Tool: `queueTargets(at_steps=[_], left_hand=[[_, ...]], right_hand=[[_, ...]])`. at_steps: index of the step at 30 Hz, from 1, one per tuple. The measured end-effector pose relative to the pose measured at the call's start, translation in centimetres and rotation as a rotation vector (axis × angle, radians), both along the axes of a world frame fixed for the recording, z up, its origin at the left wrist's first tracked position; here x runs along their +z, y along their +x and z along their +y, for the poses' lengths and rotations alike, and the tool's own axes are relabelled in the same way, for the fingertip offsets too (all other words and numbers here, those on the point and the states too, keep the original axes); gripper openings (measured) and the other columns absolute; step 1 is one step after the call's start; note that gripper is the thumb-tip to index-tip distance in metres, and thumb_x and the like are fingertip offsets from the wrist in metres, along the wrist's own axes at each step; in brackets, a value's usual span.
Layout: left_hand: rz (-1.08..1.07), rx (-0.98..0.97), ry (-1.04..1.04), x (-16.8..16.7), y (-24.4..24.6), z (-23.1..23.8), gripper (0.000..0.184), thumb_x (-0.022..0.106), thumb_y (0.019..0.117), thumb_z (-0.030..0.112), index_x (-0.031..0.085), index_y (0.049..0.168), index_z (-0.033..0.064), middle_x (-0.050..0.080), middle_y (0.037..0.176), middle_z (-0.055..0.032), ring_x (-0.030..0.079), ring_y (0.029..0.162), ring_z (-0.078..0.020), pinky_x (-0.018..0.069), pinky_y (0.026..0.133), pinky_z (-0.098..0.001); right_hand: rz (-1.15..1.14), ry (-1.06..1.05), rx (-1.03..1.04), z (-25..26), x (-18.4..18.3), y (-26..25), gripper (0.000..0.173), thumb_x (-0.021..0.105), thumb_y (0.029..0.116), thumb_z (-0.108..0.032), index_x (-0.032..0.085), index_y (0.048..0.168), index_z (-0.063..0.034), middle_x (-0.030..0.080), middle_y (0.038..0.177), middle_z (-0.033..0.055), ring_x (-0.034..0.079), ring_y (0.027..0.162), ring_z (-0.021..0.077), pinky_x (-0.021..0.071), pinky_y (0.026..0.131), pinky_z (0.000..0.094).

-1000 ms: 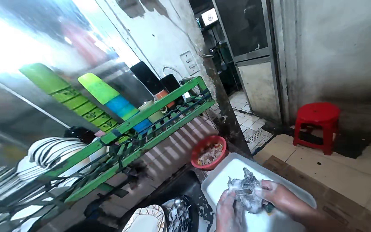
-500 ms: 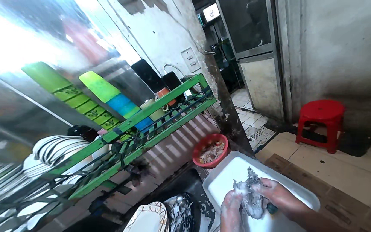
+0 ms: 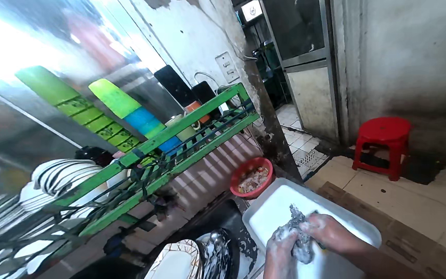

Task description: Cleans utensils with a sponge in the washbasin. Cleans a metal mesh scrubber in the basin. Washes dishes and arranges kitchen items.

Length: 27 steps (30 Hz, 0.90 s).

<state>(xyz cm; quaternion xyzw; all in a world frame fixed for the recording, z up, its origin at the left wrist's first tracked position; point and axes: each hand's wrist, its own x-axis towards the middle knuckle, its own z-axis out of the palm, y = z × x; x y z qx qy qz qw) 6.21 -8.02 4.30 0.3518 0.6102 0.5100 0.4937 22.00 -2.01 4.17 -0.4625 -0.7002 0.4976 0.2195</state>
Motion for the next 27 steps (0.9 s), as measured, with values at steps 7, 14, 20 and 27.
queueTargets(at_steps=[7, 14, 20, 27], left_hand=[[-0.104, 0.032, 0.130, -0.1, -1.8, 0.2, 0.018, 0.056, 0.0974, 0.001, 0.060, 0.112, -0.0084, 0.071, 0.093, -0.0161, 0.070, 0.087, -0.0207, 0.0591, 0.083, -0.0361], [-0.092, -0.202, -0.020, 0.4, -2.3, 0.1, 0.022, 0.065, 0.0971, 0.008, 0.061, 0.114, -0.0061, 0.071, 0.088, -0.0122, 0.070, 0.079, -0.0170, 0.0603, 0.076, -0.0340], [-0.104, -0.030, 0.048, 0.7, -5.3, 0.9, 0.026, 0.068, 0.0925, 0.001, 0.062, 0.116, -0.0082, 0.071, 0.096, -0.0165, 0.071, 0.085, -0.0200, 0.0605, 0.080, -0.0364], [-0.023, -0.039, 0.114, 0.6, -8.2, 1.8, 0.026, 0.065, 0.0988, 0.010, 0.061, 0.118, -0.0069, 0.070, 0.096, -0.0140, 0.070, 0.085, -0.0170, 0.0598, 0.079, -0.0342]], right_hand=[[0.069, -0.214, -0.126, 0.5, 0.4, 0.1, 0.035, 0.049, 0.1090, -0.030, 0.062, 0.119, 0.0006, 0.061, 0.084, 0.0087, 0.057, 0.068, 0.0156, 0.0509, 0.069, 0.0354], [0.042, -0.144, -0.076, -0.7, 1.8, -2.0, 0.037, 0.055, 0.1062, -0.031, 0.063, 0.124, -0.0001, 0.064, 0.092, 0.0142, 0.060, 0.073, 0.0205, 0.0528, 0.074, 0.0403], [-0.030, -0.149, -0.189, -0.5, 2.1, -3.4, 0.034, 0.053, 0.1074, -0.027, 0.063, 0.120, 0.0023, 0.065, 0.093, 0.0147, 0.062, 0.074, 0.0208, 0.0536, 0.075, 0.0400], [0.137, -0.292, -0.162, -1.5, 1.4, -7.7, 0.044, 0.056, 0.1042, -0.041, 0.059, 0.129, -0.0043, 0.064, 0.094, 0.0073, 0.059, 0.065, 0.0133, 0.0534, 0.063, 0.0324]])
